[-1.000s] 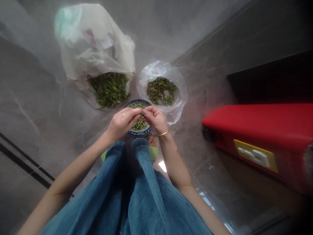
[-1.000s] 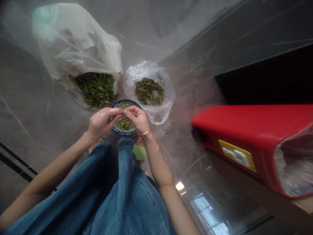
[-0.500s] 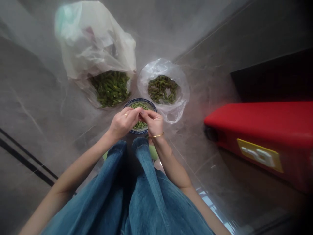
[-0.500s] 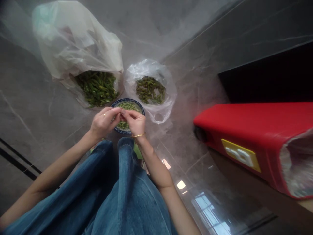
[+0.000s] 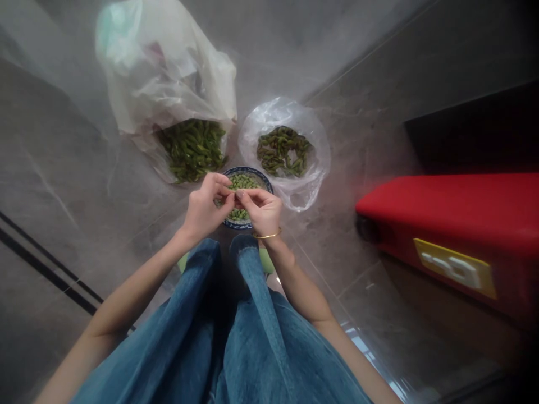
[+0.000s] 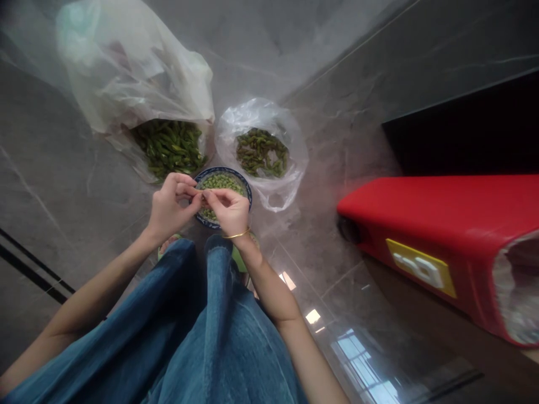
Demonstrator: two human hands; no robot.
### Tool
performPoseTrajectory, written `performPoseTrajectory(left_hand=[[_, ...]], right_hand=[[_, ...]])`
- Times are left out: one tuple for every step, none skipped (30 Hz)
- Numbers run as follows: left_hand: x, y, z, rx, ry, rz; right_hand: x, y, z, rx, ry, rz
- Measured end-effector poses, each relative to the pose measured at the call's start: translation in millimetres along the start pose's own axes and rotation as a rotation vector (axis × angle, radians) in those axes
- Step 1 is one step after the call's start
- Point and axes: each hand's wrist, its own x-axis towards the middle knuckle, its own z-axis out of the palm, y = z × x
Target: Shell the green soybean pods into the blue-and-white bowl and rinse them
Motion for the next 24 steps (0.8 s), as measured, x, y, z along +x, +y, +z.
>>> performPoseTrajectory(left_hand=[[0, 0, -1.4, 0.019, -0.021, 0.019], [0, 0, -2.4, 0.050, -0.042, 0.041], [0, 0, -3.1, 0.087, -0.062, 0.066], [-1, 0, -3.2, 0.121, -0.075, 0.089], [-1, 0, -2.9, 0.145, -0.078, 0.108], [-2, 0, -2.3, 0.154, -0.075, 0.116], [-2, 1, -1.6, 0.148, -0.069, 0.112], [-2, 2, -1.0, 0.130, -0.061, 0.094], [-3, 2, -0.5, 0.102, -0.054, 0.064], [-2, 3, -0.5, 0.069, -0.046, 0.028], [-2, 4, -0.8, 0.037, -0.039, -0.005], [-1, 5, -1.5, 0.009, -0.032, -0.029], [-1, 5, -2.4, -0.010, -0.029, -0.039], [0, 5, -3.4, -0.013, -0.027, -0.039], [1, 6, -4.3, 0.001, -0.026, -0.026], [1, 6, -4.7, 0.032, -0.025, 0.002], [1, 6, -4.6, 0.075, -0.018, 0.047], [1, 5, -3.9, 0.121, -0.004, 0.103], [0, 5, -2.7, 0.165, 0.018, 0.168], [-1, 4, -1.0, 0.200, 0.044, 0.236], [-2, 4, 0.9, 0.223, 0.071, 0.293], [-3, 3, 2.7, 0.235, 0.093, 0.329], [-4, 3, 4.3, 0.240, 0.107, 0.342], [-5, 3, 5.4, 0.242, 0.115, 0.333]], right_hand=[[1, 0, -1, -0.002, -0.011, 0.020], [2, -1, -3, 0.000, -0.023, 0.038], [3, -1, -4, 0.004, -0.034, 0.049], [4, -1, -6, 0.007, -0.044, 0.052], [4, -1, -7, 0.009, -0.051, 0.048], [5, 0, -7, 0.007, -0.058, 0.039], [4, 1, -7, 0.003, -0.059, 0.026], [4, 2, -6, -0.006, -0.056, 0.012], [3, 3, -5, -0.017, -0.046, -0.005], [2, 5, -4, -0.025, -0.033, -0.023], [1, 6, -2, -0.030, -0.017, -0.043], [0, 7, -1, -0.030, 0.000, -0.061], [-1, 7, 0, -0.025, 0.011, -0.072], [-1, 7, 1, -0.018, 0.018, -0.076], [-1, 7, 1, -0.011, 0.018, -0.074], [0, 7, 1, -0.005, 0.010, -0.066], [1, 6, 0, -0.002, -0.002, -0.057], [2, 5, -1, -0.001, -0.015, -0.049], [4, 5, -2, -0.003, -0.023, -0.047], [4, 4, -3, -0.008, -0.023, -0.050], [5, 4, -3, -0.015, -0.020, -0.059], [5, 4, -3, -0.024, -0.010, -0.071], [4, 4, -3, -0.032, 0.000, -0.087], [3, 5, -2, -0.038, 0.010, -0.105]])
